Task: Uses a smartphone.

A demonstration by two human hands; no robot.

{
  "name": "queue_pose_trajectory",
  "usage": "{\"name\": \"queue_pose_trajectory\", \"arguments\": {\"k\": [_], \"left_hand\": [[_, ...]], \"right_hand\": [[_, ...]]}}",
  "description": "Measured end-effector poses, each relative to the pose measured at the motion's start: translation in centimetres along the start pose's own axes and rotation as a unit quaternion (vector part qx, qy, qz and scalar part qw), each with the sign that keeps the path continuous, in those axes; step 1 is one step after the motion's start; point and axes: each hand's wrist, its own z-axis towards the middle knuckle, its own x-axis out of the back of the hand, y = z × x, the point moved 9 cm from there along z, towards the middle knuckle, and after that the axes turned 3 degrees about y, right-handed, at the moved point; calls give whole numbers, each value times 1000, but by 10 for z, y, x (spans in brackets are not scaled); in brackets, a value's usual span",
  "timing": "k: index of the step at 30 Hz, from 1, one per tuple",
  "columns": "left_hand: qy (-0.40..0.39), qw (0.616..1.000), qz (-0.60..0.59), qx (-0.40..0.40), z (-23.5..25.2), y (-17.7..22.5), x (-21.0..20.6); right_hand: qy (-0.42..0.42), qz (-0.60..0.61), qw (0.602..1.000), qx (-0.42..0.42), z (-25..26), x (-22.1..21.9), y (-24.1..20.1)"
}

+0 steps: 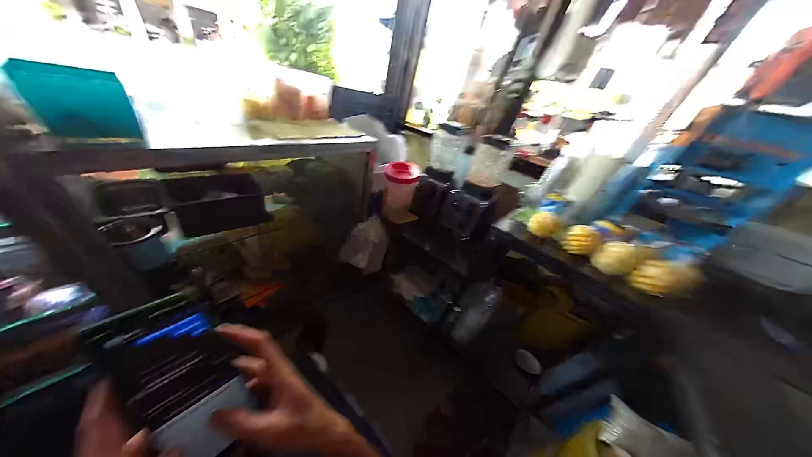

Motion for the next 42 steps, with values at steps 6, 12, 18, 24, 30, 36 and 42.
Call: {"name": "queue_pose_trajectory", "arguments": {"k": [6,12,18,24,30,36,42], "left_hand": [[20,1000,-8,4,-1,16,-16],[-8,999,-27,37,-2,14,-20],[11,997,-35,63,-2,13,-16],[34,996,-31,74,-5,11,-10],[53,996,-20,66,-3,11,-9],[39,996,-39,65,-4,11,-10],[30,997,-23,65,-4,14,-9]], "right_hand": [[-17,57,996,-70,-6,-5,25],[43,73,993,-87,-10,2,34],[5,114,987,-113,-12,-2,34],[-62,119,984,-121,-14,-14,29],[-91,107,985,-101,-15,-19,22],[-70,77,989,-104,-12,-16,21],[-103,94,985,-102,-14,-19,19]]}}
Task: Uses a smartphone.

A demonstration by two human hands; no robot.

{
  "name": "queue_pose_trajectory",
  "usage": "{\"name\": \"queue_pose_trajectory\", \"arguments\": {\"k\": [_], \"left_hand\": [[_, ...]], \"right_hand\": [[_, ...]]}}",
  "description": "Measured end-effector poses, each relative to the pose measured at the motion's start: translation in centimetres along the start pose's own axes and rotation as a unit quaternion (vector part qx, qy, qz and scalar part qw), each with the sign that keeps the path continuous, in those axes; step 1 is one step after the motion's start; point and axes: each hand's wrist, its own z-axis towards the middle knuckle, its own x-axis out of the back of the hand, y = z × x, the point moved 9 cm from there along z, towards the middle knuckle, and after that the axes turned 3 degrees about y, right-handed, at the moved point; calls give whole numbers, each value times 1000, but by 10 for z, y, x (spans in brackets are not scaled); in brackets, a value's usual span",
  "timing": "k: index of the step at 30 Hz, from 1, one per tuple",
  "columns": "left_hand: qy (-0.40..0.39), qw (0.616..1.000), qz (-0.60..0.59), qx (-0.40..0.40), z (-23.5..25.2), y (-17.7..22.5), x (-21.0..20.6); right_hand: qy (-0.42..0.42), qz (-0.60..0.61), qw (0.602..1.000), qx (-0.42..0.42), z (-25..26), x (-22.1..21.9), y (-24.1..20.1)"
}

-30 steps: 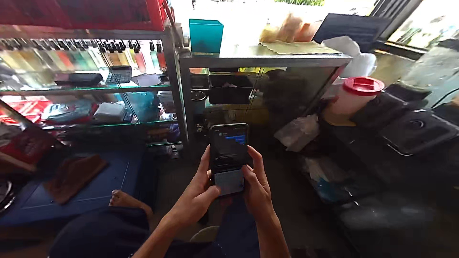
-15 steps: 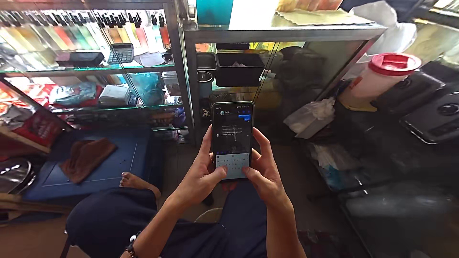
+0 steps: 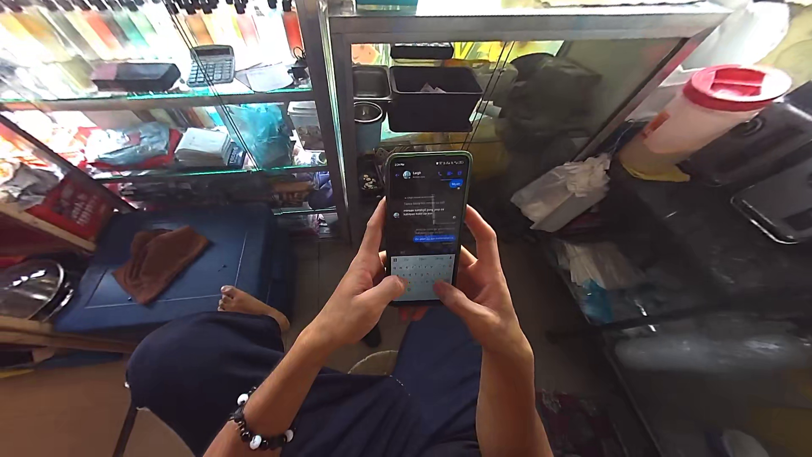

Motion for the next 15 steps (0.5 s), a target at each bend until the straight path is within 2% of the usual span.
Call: {"name": "queue_pose_trajectory", "arguments": {"k": [15], "left_hand": [[-3,1000,-6,5,0,0,1]], "right_hand": [[-22,23,999,-3,0,-1,2]]}}
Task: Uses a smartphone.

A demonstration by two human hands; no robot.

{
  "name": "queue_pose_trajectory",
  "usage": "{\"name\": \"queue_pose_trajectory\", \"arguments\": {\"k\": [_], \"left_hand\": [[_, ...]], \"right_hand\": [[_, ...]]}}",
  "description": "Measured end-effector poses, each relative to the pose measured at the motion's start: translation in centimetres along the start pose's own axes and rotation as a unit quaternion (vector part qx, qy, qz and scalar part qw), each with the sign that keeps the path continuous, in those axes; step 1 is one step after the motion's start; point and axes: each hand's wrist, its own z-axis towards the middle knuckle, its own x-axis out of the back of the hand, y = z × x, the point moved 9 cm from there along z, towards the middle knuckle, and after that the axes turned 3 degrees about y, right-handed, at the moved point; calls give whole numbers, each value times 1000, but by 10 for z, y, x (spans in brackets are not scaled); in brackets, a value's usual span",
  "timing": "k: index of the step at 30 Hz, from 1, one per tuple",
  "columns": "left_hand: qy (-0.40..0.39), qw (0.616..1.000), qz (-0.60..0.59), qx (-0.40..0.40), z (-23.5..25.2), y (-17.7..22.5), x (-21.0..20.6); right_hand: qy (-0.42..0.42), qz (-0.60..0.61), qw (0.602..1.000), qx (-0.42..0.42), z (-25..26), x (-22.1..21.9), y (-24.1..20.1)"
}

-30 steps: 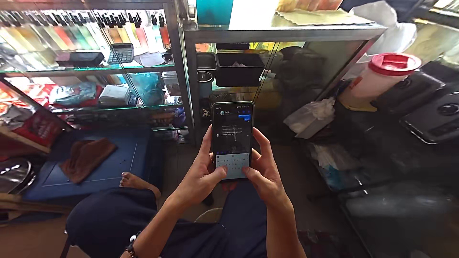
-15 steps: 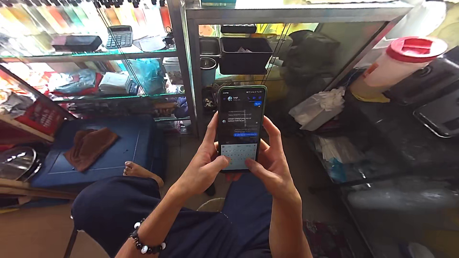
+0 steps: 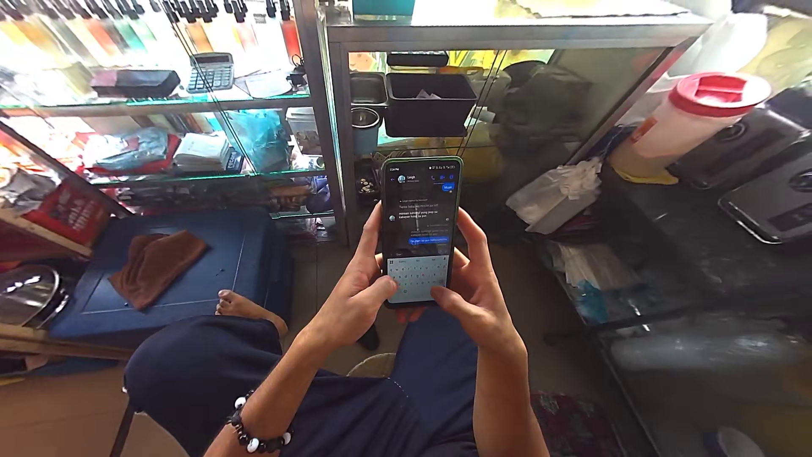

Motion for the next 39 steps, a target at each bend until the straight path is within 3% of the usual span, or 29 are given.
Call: {"name": "queue_pose_trajectory", "arguments": {"k": [9,13,15,21,39], "left_hand": [[-16,1000,9,-5,-2,-1,-5],[8,1000,21,0,0,-2,1],[-1,1000,7,1,0,-3,0],[-25,1000,2,-17,-2,-3,-7],[-36,999,-10,-19,-2,0,-8]], "right_hand": [[106,-38,994,-6,0,6,2],[27,-20,999,-15,1,1,4],[29,-17,999,-15,1,3,4],[148,-37,988,1,0,6,1],[93,0,996,9,-1,7,0]]}}
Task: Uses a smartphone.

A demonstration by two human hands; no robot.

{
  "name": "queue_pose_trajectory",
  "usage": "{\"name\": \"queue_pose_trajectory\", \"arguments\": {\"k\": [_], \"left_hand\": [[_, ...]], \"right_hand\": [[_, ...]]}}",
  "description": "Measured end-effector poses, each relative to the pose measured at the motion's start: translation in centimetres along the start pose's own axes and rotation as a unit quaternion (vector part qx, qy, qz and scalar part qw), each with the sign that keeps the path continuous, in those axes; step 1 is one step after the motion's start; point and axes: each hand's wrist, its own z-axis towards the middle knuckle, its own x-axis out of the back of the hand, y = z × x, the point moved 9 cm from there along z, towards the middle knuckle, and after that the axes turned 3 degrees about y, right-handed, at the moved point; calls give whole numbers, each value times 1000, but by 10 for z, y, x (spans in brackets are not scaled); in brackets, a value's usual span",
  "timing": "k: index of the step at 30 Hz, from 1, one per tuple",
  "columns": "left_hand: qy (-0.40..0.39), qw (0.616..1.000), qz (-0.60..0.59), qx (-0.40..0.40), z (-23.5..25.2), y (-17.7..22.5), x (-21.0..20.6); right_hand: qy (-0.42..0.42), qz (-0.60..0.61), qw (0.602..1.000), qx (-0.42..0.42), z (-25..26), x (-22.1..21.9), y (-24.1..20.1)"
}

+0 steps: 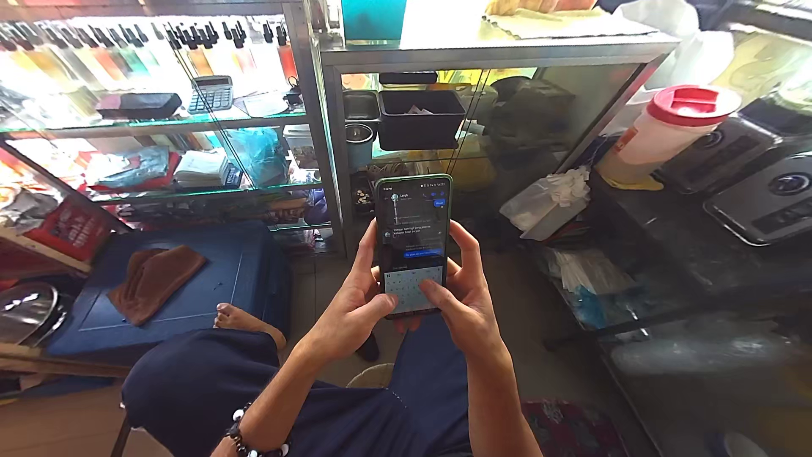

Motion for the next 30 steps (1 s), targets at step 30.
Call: {"name": "queue_pose_trajectory", "arguments": {"k": [30], "left_hand": [[26,1000,-5,13,0,-2,9]], "right_hand": [[-98,-1,995,-20,-1,-8,1]]}}
